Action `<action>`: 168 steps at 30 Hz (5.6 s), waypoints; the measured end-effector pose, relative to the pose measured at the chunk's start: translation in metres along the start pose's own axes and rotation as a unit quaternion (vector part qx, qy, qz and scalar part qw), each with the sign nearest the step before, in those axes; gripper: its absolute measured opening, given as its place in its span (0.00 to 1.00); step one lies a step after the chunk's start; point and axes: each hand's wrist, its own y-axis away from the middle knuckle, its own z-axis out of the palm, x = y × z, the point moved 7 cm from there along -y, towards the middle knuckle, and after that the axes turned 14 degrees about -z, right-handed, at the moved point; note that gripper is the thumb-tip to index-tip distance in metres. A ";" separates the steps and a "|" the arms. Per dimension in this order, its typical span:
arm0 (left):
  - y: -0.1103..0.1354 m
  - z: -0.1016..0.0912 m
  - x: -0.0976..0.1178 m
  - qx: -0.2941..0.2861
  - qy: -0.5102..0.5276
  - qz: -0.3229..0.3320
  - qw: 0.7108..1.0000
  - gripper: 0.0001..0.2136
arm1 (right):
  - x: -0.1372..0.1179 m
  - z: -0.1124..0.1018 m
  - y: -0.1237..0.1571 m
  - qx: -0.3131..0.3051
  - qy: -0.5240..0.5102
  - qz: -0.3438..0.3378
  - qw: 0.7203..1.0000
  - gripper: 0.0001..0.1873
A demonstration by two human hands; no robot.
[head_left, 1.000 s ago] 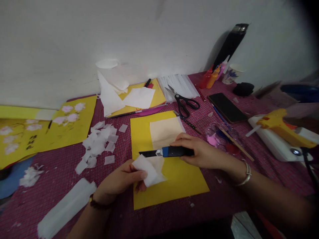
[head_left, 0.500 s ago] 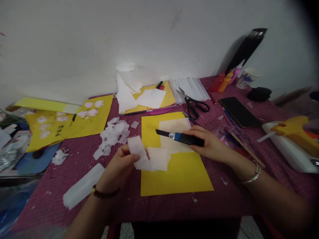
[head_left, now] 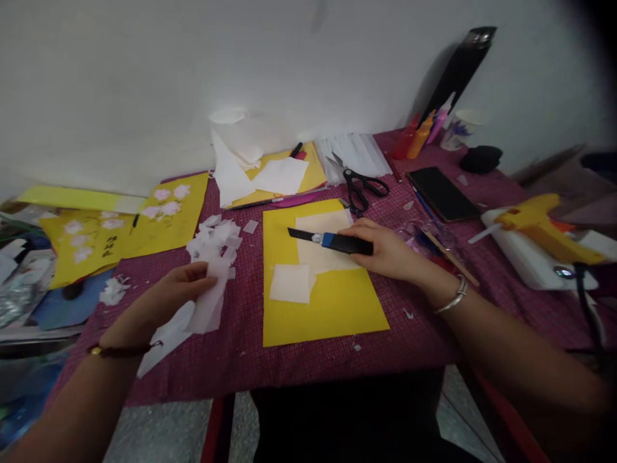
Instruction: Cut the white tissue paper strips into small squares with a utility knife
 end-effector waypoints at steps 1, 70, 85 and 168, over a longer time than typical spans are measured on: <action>0.002 -0.003 0.009 0.059 -0.079 0.046 0.994 0.09 | 0.001 0.000 0.000 -0.007 0.012 0.003 1.000 0.23; -0.010 0.184 0.069 -0.250 0.244 0.065 0.935 0.13 | -0.013 0.036 -0.009 0.167 -0.543 0.097 0.817 0.30; -0.028 0.152 0.057 -0.063 0.332 0.081 0.938 0.09 | 0.002 0.010 0.001 0.150 -0.408 0.143 0.889 0.09; -0.009 0.159 0.060 -0.120 0.490 0.049 0.862 0.10 | -0.020 0.004 0.001 0.082 -0.201 0.091 0.972 0.08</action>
